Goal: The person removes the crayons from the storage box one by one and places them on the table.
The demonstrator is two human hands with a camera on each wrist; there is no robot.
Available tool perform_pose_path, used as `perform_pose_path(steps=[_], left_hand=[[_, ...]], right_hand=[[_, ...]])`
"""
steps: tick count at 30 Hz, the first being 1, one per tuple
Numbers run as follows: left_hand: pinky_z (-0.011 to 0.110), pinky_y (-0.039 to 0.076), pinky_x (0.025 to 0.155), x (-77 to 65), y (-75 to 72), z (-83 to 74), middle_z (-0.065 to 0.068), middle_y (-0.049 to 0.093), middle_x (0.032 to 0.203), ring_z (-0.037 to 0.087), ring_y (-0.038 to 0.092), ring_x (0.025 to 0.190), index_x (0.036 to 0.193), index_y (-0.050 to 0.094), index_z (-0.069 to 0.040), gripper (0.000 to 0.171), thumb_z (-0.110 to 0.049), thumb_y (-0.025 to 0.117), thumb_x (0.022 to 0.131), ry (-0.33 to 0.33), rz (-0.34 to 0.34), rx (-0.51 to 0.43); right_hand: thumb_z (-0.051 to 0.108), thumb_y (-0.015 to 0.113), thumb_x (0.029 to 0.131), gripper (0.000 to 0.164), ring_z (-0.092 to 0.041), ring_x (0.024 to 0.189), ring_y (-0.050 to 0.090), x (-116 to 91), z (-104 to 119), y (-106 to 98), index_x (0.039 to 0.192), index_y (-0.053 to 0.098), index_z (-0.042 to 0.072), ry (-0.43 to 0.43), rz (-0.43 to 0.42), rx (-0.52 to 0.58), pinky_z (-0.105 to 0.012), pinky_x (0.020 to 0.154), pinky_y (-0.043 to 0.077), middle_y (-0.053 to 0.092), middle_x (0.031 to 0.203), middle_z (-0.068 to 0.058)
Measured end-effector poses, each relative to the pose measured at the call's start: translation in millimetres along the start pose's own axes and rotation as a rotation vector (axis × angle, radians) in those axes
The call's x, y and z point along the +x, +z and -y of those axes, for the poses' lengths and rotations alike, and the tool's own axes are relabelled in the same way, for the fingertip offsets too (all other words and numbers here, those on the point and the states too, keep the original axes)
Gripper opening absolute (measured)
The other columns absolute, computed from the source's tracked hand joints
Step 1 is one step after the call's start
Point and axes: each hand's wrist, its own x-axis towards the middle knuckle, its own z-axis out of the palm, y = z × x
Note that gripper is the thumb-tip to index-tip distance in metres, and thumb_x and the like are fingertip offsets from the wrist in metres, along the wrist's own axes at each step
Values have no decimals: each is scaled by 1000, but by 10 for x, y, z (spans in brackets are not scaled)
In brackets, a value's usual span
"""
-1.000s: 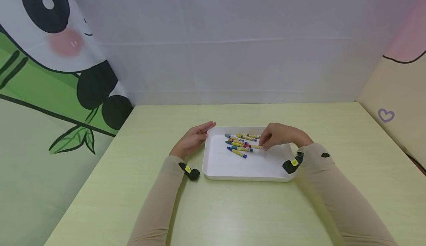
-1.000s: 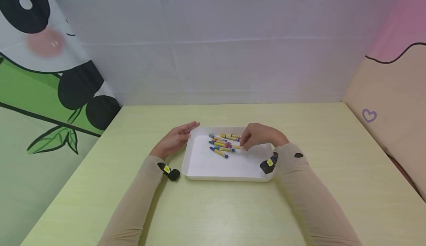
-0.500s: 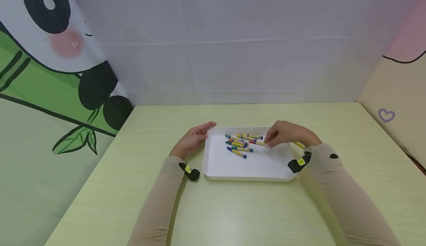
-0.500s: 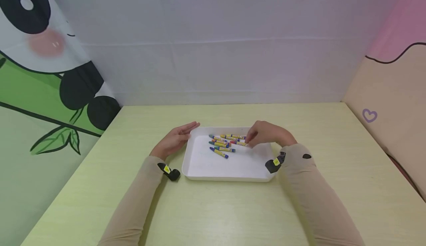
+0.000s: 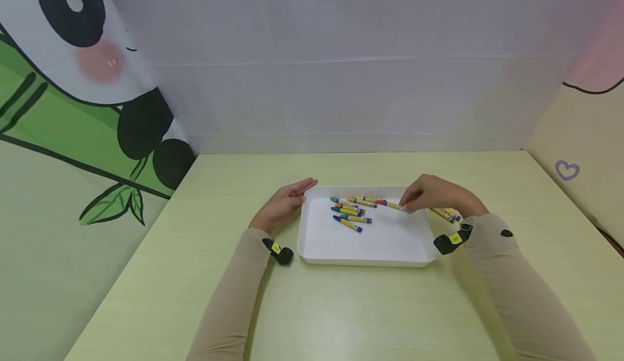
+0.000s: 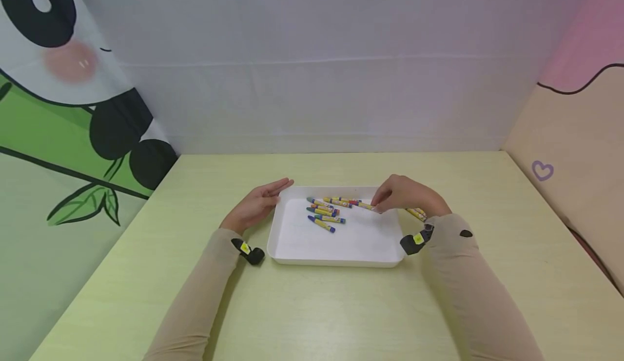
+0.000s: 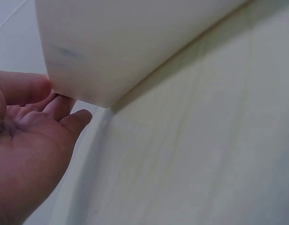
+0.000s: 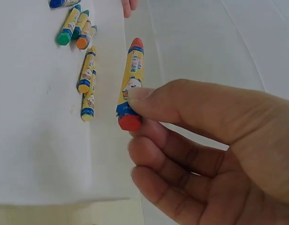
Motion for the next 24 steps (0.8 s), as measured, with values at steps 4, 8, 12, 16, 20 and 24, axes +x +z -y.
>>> perform_pose_path(steps=[4,8,12,16,20,24], left_hand=[[38,21,119,-5,-4,-1,1,28,158,18,19,148,152,26,-9,57,8,33,99,13,17,-9],[38,21,119,-12,0,-5,2,28,159,18,19,148,153,26,-8,56,7,33,99,17,23,-11],[37,22,119,-11,6,-10,2,28,158,18,20,148,152,26,-9,56,8,33,99,18,20,-12],[38,21,119,-10,4,-3,3,27,159,19,19,148,153,25,-7,57,8,33,99,24,26,-10],[38,21,119,-6,1,5,3,27,159,19,19,148,153,25,-8,57,8,33,99,28,28,-9],[38,23,118,7,0,15,1,29,158,18,21,147,152,28,-10,57,8,34,98,24,20,-10]], right_hand=[[18,70,86,19,-13,84,62,-67,-59,-41,102,75,7,30,-18,11,-32,78,53,72,96,-2],[22,71,86,24,-12,85,63,-141,-125,-84,104,74,7,49,-44,15,-30,77,52,73,97,-3],[24,72,85,25,-12,84,63,-204,-211,-119,103,74,7,58,-74,25,-28,75,51,73,97,-3],[24,72,85,25,-14,85,62,-256,-292,-136,103,74,7,76,-94,42,-29,76,51,72,97,-3],[25,71,86,28,-15,89,62,-307,-370,-143,106,73,6,97,-108,52,-30,79,50,72,100,-4],[27,71,86,31,-15,94,61,-362,-438,-141,108,72,6,108,-122,59,-34,83,50,71,105,-6]])
